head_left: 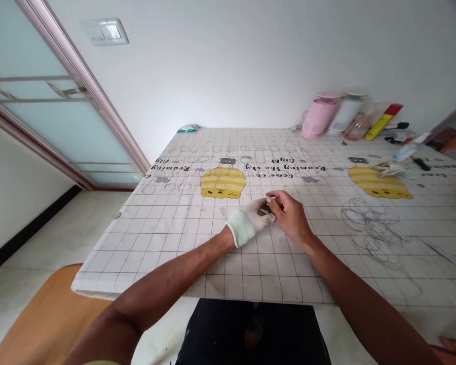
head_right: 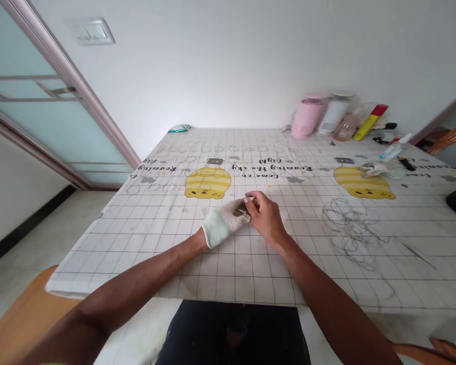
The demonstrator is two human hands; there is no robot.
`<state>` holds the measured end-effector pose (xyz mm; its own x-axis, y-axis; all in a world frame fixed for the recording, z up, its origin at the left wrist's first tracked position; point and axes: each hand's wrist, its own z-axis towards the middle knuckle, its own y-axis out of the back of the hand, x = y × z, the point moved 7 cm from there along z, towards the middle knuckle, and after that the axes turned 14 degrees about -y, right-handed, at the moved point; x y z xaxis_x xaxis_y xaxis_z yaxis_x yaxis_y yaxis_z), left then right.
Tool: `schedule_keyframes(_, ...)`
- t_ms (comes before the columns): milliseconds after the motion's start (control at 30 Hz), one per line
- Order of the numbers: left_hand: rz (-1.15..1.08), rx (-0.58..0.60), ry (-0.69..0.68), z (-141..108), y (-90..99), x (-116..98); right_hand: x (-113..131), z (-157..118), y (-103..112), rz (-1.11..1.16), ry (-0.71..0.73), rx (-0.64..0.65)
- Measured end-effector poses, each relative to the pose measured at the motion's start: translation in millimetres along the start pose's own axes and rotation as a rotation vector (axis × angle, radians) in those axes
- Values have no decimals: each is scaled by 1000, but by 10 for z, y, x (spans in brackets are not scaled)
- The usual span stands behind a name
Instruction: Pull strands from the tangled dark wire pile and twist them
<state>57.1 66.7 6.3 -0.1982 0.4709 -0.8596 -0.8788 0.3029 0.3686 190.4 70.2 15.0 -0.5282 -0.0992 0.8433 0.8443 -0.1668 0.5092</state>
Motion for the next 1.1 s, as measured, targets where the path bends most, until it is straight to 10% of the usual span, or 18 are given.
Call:
schedule_keyframes(233,-83,-80,113,12,113,154,87,-82,-91,259,-74,279)
schedule_keyframes(467,-652,-331,102,-40,287,198,-113,78,121,265,-192,75)
schedule_keyframes(667,-831,-183,88,12,334,143,41,-5,-68,400,-150,483)
schedule_keyframes(1100,-746,-247,126,-82,221,204,126,-17,81,437,-73,237)
